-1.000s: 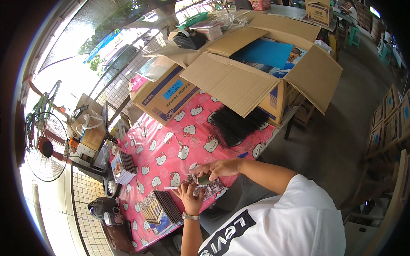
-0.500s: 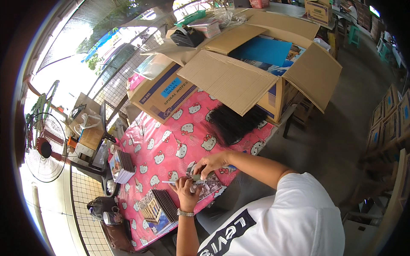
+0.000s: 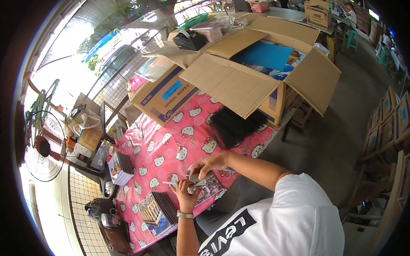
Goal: The person stacks and aligns notebooks on a table, handles a blue folder, and transfers the notebooks from the table into a cardboard box.
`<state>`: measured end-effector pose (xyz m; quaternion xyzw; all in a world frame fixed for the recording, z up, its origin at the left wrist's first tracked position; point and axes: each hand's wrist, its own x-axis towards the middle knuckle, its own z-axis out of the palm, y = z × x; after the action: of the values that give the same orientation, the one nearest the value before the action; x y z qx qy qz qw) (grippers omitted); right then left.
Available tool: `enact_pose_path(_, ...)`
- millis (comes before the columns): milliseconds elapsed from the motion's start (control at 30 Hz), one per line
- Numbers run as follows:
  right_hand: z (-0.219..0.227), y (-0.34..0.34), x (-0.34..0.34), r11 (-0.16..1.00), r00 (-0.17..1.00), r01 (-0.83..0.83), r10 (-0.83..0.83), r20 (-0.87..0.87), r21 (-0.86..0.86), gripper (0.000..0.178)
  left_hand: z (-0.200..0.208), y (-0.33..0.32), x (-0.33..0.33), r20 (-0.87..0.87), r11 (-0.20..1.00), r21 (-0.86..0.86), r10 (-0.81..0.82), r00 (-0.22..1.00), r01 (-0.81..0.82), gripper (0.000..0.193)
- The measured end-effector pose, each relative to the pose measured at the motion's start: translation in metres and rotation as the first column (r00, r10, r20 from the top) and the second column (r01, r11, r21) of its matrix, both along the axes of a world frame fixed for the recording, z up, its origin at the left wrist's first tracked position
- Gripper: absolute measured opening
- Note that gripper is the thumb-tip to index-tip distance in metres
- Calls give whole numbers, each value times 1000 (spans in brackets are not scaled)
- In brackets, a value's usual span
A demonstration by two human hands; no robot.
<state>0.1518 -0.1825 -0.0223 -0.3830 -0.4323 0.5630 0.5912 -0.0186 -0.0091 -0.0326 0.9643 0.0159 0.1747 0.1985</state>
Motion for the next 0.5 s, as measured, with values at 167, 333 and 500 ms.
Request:
enact_pose_path(167,-11,15,16,962,790,190,-33,612,-194,50,11,-3,8,35,996,-7,84,996,-83,48)
enact_pose_path(333,4,33,6,1000,996,-24,23,-87,0,48,-5,44,6,62,999,28,36,997,-38,46)
enact_pose_path(500,2,34,10,996,954,53,-29,299,-75,46,-2,24,10,122,999,51,-21,992,15,45)
